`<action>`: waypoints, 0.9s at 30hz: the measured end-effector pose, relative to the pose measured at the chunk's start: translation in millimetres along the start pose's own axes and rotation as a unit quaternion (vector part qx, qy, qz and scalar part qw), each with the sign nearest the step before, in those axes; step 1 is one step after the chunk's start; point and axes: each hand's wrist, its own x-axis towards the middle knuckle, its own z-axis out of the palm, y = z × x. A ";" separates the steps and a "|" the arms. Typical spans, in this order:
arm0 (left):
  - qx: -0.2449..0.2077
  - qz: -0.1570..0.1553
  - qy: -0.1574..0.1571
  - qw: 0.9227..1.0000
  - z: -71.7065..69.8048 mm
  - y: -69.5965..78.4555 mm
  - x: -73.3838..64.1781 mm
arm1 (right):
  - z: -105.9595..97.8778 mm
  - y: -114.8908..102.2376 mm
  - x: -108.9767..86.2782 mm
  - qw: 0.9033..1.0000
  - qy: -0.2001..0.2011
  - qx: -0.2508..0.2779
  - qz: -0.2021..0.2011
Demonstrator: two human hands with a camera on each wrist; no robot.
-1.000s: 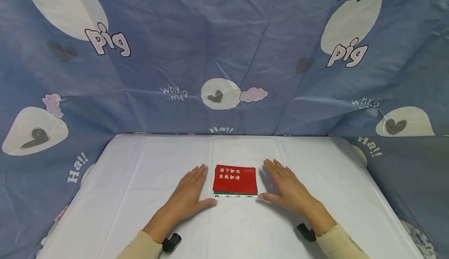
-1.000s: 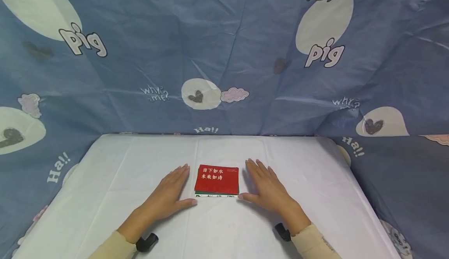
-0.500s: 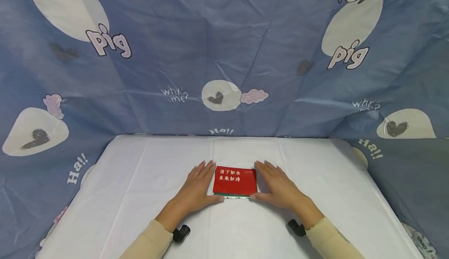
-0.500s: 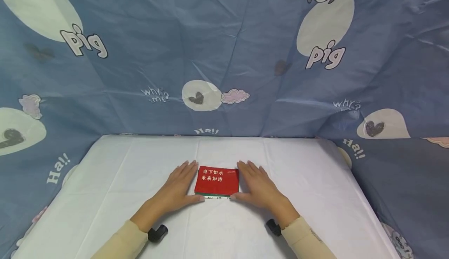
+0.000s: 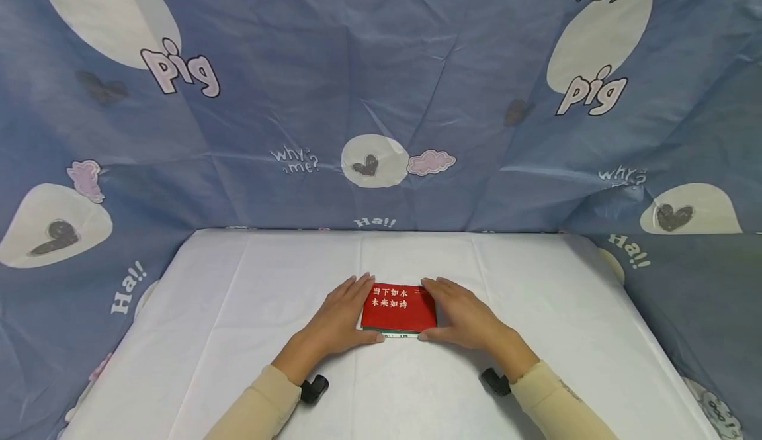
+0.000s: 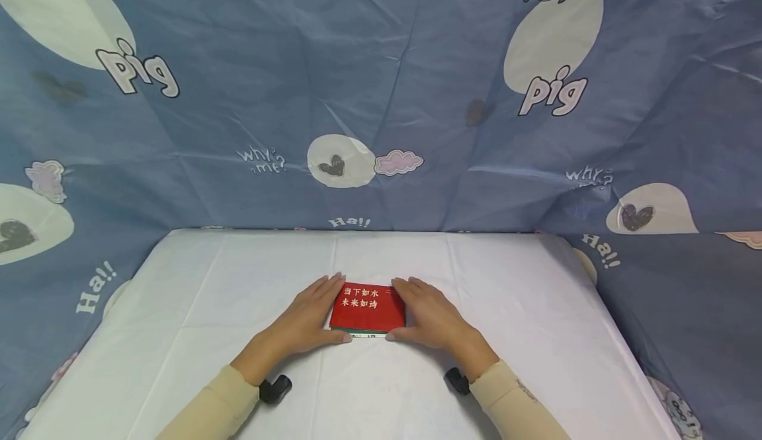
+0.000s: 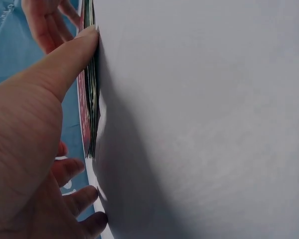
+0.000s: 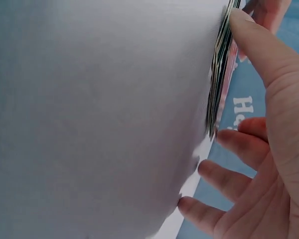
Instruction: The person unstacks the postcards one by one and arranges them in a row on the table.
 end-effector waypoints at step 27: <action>-0.025 0.001 0.022 0.999 -1.9 -3.4 -0.2 | -4.6 -0.2 2.9 1.000 -0.012 -0.006 -0.017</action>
